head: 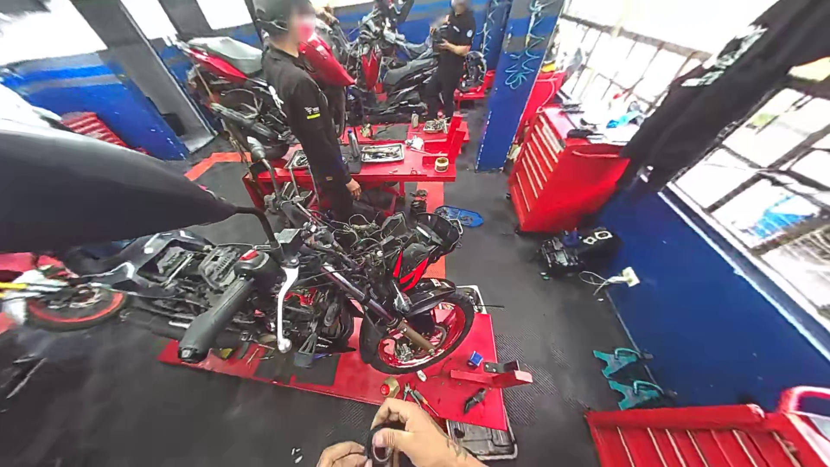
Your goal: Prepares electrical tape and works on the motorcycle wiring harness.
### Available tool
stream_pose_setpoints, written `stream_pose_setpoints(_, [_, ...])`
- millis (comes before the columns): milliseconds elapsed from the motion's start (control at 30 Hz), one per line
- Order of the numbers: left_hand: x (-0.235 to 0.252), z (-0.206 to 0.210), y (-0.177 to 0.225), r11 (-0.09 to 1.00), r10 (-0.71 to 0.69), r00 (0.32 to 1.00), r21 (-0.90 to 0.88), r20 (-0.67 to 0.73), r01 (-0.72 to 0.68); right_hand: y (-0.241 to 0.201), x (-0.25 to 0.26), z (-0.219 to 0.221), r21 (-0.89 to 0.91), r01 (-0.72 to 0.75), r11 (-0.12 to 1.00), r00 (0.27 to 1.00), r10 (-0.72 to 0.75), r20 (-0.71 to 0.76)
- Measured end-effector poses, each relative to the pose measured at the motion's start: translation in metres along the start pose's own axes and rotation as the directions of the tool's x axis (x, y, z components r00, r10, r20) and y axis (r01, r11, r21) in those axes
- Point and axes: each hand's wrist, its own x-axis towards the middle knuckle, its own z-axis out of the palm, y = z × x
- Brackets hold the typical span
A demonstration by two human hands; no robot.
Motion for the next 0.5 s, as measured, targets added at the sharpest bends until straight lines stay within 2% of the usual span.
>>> stream_pose_setpoints(133, [0.017, -0.007, -0.008, 0.994, 0.080, 0.995, -0.075, 0.065, -0.075, 0.006, -0.002, 0.025, 0.206, -0.017, 0.978, 0.957, 0.076, -0.280])
stream_pose_setpoints(233, [0.021, -0.017, -0.014, 0.977, 0.194, 0.973, -0.113, 0.128, -0.180, 0.011, 0.002, 0.038, 0.324, -0.014, 0.946, 0.896, 0.155, -0.415])
stream_pose_setpoints(400, [0.011, -0.031, -0.027, 0.954, 0.295, 0.923, -0.131, 0.247, -0.270, 0.042, 0.009, 0.061, 0.528, -0.039, 0.848, 0.796, 0.347, -0.497])
stream_pose_setpoints(500, [0.003, -0.040, -0.039, 0.936, 0.353, 0.888, -0.101, 0.296, -0.338, 0.056, 0.002, 0.078, 0.557, -0.121, 0.822, 0.751, 0.443, -0.490])
